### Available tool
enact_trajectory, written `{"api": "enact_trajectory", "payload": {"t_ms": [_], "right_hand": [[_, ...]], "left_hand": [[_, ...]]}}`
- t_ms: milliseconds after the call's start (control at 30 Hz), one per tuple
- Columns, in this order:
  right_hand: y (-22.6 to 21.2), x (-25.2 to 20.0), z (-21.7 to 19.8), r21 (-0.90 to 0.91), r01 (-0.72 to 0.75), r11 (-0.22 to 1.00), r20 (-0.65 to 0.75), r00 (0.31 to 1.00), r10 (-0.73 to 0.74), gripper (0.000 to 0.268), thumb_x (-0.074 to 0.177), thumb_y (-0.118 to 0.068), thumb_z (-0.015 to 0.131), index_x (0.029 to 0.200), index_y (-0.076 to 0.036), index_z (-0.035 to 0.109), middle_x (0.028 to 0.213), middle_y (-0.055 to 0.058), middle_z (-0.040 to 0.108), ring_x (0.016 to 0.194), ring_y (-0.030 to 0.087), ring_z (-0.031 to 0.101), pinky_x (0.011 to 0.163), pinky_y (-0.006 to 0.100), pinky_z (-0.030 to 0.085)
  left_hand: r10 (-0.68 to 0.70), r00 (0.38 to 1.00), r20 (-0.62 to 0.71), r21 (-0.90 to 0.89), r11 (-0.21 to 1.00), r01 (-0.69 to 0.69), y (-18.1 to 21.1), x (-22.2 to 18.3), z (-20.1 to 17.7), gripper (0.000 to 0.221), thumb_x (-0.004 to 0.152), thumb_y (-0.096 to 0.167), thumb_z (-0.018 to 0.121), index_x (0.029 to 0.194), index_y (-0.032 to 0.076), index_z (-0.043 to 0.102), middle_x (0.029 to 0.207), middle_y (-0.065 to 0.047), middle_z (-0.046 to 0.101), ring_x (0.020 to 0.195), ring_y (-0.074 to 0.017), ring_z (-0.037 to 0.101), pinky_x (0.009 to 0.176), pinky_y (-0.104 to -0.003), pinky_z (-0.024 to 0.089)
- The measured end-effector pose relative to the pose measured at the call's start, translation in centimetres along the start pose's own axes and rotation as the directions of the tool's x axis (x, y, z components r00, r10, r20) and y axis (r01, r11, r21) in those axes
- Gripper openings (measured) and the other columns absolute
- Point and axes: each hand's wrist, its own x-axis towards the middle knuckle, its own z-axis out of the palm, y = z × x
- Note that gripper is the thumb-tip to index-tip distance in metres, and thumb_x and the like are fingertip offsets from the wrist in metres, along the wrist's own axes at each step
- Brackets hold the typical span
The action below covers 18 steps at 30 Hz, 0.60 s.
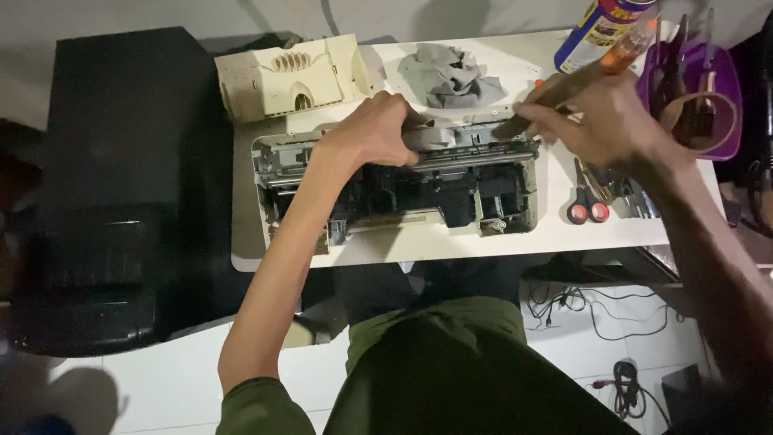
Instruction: Inspecting and cleaning the internal components of a disassembled printer using a magnifying glass, brush, and cloth.
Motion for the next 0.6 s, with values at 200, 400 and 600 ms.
{"api": "enact_trajectory", "payload": {"t_ms": [200,400,600], "right_hand": [[4.4,1.5,0.9,-0.061,0.106,0.993,0.104,0.99,-0.099,0.033,0.116,-0.024,0.052,0.104,-0.005,0.077,0.059,0.012,0.07,0.03,0.016,0.053,0.022,0.026,0.036],[4.4,1.6,1.3,-0.038,-0.048,0.998,0.046,0.998,0.05,0.04,0.119,-0.027,0.056,0.096,-0.002,0.077,0.053,0.012,0.067,0.029,0.012,0.039,0.027,0.022,0.021],[6.7,2.3,0.8,-0.114,0.143,0.983,0.183,0.976,-0.121,0.043,0.114,-0.032,0.046,0.097,-0.01,0.078,0.044,0.005,0.047,0.029,0.013,0.042,0.031,0.025,0.026]], "left_hand": [[0.089,0.993,-0.08,0.083,0.993,-0.082,-1.8,1.0,1.2,0.073,0.085,0.033,0.083,0.142,-0.003,0.055,0.145,-0.024,0.053,0.14,-0.0359,0.045,0.108,-0.051,0.043],[0.08,0.994,-0.075,0.068,0.995,-0.075,-1.7,1.4,1.3,0.072,0.085,0.032,0.085,0.141,-0.001,0.055,0.143,-0.022,0.05,0.134,-0.0356,0.049,0.105,-0.049,0.045],[0.063,0.995,-0.084,0.087,0.995,-0.055,-1.5,1.0,1.3,0.072,0.085,0.037,0.083,0.144,0.005,0.056,0.145,-0.02,0.05,0.138,-0.0336,0.046,0.104,-0.048,0.044]]}}
